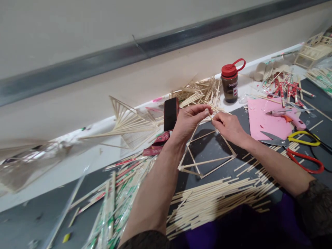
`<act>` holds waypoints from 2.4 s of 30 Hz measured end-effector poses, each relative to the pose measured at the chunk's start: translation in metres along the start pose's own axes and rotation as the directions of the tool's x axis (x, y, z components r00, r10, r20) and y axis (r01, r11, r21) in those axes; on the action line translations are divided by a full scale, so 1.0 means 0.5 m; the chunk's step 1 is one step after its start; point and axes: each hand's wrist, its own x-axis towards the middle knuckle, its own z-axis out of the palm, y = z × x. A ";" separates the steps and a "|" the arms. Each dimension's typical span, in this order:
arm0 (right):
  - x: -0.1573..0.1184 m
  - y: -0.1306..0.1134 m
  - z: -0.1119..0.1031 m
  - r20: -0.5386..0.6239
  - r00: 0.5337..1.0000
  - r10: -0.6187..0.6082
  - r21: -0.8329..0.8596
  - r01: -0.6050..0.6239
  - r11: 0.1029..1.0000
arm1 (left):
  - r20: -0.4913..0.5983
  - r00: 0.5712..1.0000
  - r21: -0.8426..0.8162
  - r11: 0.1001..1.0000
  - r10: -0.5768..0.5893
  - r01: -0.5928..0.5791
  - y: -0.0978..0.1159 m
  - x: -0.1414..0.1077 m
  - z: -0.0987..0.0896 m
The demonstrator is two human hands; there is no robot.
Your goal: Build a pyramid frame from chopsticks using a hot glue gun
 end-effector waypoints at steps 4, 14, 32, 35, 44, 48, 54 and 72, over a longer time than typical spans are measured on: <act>0.000 0.003 0.001 -0.002 1.000 0.002 -0.012 -0.002 1.000 | 0.001 1.000 -0.012 1.000 -0.002 0.002 -0.002 0.001 0.001; 0.001 0.002 0.001 0.011 1.000 0.005 -0.037 -0.005 0.999 | 0.001 1.000 -0.014 1.000 -0.007 0.007 0.001 -0.002 0.004; 0.001 0.001 -0.002 0.022 1.000 0.006 -0.046 -0.005 0.999 | -0.002 1.000 0.025 1.000 0.006 -0.006 0.005 -0.001 0.005; 0.002 0.000 -0.001 0.025 1.000 0.009 -0.048 -0.008 0.999 | 0.002 1.000 0.014 1.000 0.009 -0.010 0.005 -0.001 0.005; 0.004 0.004 0.001 0.030 1.000 0.008 -0.064 -0.006 0.998 | 0.004 1.000 0.009 1.000 0.011 -0.011 0.001 0.001 0.003; 0.006 0.005 0.004 0.027 1.000 -0.002 -0.068 0.004 0.998 | -0.002 1.000 0.017 1.000 0.014 -0.014 0.001 0.001 0.004; 0.005 0.005 0.003 0.025 1.000 0.000 -0.062 0.002 0.998 | -0.008 1.000 0.011 1.000 0.011 -0.011 -0.002 0.003 0.005; -0.004 0.006 0.004 -0.003 1.000 -0.023 -0.026 0.023 0.999 | 0.050 0.994 -0.043 0.994 -0.100 0.102 -0.011 -0.002 -0.024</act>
